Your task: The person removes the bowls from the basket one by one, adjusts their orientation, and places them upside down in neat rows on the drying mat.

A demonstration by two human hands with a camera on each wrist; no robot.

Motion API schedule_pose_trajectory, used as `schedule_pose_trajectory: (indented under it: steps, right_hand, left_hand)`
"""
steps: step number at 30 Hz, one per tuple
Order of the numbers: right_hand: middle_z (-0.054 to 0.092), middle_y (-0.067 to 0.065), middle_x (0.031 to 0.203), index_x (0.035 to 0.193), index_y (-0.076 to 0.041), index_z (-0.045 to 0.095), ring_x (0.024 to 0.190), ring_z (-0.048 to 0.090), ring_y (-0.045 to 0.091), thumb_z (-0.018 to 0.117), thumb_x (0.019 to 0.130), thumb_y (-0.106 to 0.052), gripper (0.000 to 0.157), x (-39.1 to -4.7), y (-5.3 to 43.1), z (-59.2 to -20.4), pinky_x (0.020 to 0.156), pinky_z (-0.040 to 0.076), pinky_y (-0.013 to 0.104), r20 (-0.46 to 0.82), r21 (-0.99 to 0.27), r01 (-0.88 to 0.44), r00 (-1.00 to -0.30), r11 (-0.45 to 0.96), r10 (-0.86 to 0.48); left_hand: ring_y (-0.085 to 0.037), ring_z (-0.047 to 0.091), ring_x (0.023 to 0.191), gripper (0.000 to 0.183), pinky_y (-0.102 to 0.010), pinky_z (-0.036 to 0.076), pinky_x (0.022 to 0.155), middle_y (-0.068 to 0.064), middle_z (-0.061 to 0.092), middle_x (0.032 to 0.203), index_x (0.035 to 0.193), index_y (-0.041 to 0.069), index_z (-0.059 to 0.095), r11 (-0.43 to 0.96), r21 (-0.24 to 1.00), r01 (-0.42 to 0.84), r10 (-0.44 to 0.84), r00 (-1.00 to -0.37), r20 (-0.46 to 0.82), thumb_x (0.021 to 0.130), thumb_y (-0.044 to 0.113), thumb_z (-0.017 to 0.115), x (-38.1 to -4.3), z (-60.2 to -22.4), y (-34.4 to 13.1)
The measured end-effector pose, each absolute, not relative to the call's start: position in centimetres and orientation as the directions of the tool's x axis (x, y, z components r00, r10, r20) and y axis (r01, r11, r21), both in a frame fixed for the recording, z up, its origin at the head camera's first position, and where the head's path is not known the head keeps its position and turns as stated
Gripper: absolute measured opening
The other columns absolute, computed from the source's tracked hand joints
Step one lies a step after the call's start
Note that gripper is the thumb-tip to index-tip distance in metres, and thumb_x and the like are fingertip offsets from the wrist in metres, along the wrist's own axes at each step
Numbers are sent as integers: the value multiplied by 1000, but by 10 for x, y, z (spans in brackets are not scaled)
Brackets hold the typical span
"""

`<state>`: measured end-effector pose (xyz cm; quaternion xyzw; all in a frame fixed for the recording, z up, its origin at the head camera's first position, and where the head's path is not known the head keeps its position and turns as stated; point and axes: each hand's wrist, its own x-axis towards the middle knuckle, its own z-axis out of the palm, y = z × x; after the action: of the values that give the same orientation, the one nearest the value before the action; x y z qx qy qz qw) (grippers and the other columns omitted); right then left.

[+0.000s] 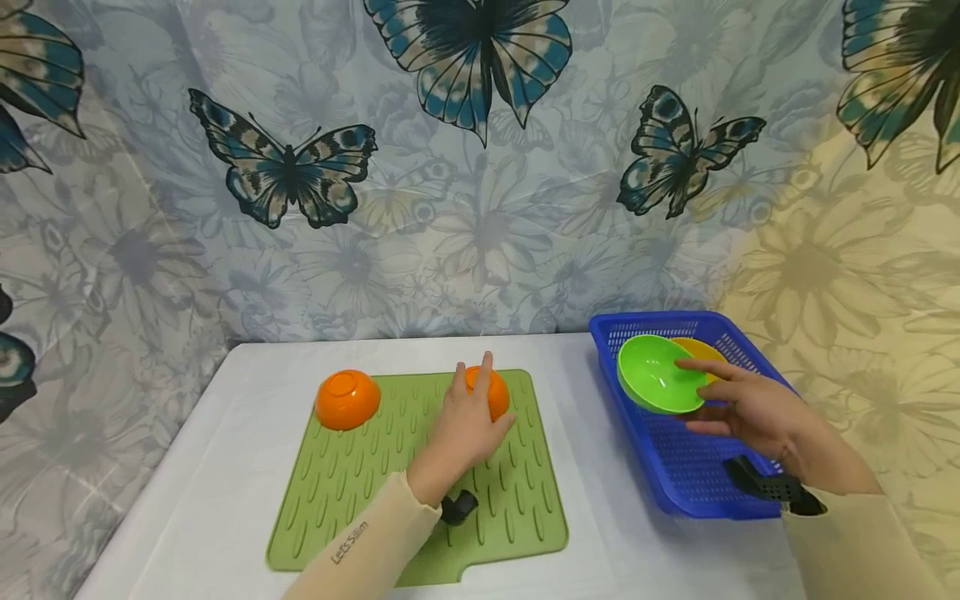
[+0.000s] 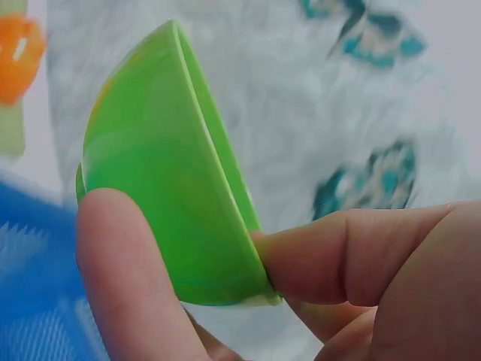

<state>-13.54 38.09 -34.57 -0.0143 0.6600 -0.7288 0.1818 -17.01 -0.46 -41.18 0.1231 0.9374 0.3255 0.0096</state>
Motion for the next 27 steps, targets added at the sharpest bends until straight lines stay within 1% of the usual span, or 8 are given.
schedule_pose_trajectory:
  steps: [3,5,8,11,14,17,21,27]
  right_hand:
    - [28,15,138,138,-22,59,97,65,31,47,103,-1,42,-124,356,-335,81,57,46,-163,-985,170,-943,2,-290]
    - [18,16,145,141,-21,57,97,65,30,47,103,-3,42,-117,338,-330,81,57,47,-148,-989,140,-945,50,-291]
    - [13,20,151,143,-17,54,99,65,32,50,102,-5,43,-108,312,-324,79,57,47,-145,-988,121,-945,98,-294]
    - [19,25,151,145,-13,52,99,65,33,52,102,-7,43,-100,290,-324,78,57,47,-137,-988,105,-938,117,-317]
    - [32,26,146,145,-9,51,98,66,34,54,102,-9,44,-94,272,-327,77,58,47,-119,-990,84,-928,112,-354]
    - [45,23,138,146,-6,50,98,67,36,56,101,-9,45,-90,255,-332,76,58,48,-111,-992,80,-916,94,-386]
    - [49,22,135,145,-2,48,98,66,37,58,100,-9,47,-86,236,-338,76,57,50,-110,-994,93,-900,61,-422]
    - [40,28,140,144,2,48,97,65,37,57,99,-7,47,-82,214,-345,75,57,50,-104,-995,96,-885,41,-453]
  left_hand:
    - [-51,38,132,91,-66,41,94,-18,6,163,158,48,3,619,754,219,299,-954,31,92,52,67,-149,-393,-5]
    - [-49,37,134,91,-69,37,98,-13,6,164,154,55,2,525,829,194,329,-944,13,90,55,67,-138,-385,-7]
    - [-42,27,141,93,-69,28,104,-4,8,165,153,58,4,373,916,150,354,-935,9,88,53,71,-126,-377,-11]
    - [-39,25,144,93,-63,33,105,0,8,164,152,58,11,162,984,78,388,-922,9,88,44,76,-117,-373,-16]
    - [-43,28,141,88,-56,45,98,-6,5,165,154,51,23,-98,994,-41,447,-895,7,89,30,78,-111,-371,-22]
    - [-43,42,133,79,-52,52,90,-14,5,163,157,36,32,-295,944,-149,498,-867,19,93,15,74,-106,-371,-28]
    - [-36,61,112,74,-56,52,87,-22,22,156,158,23,33,-395,886,-245,524,-852,-3,95,6,68,-102,-374,-38]
    - [-31,66,103,75,-55,53,86,-23,50,136,159,22,28,-438,824,-359,555,-829,-66,96,5,65,-96,-381,-55]
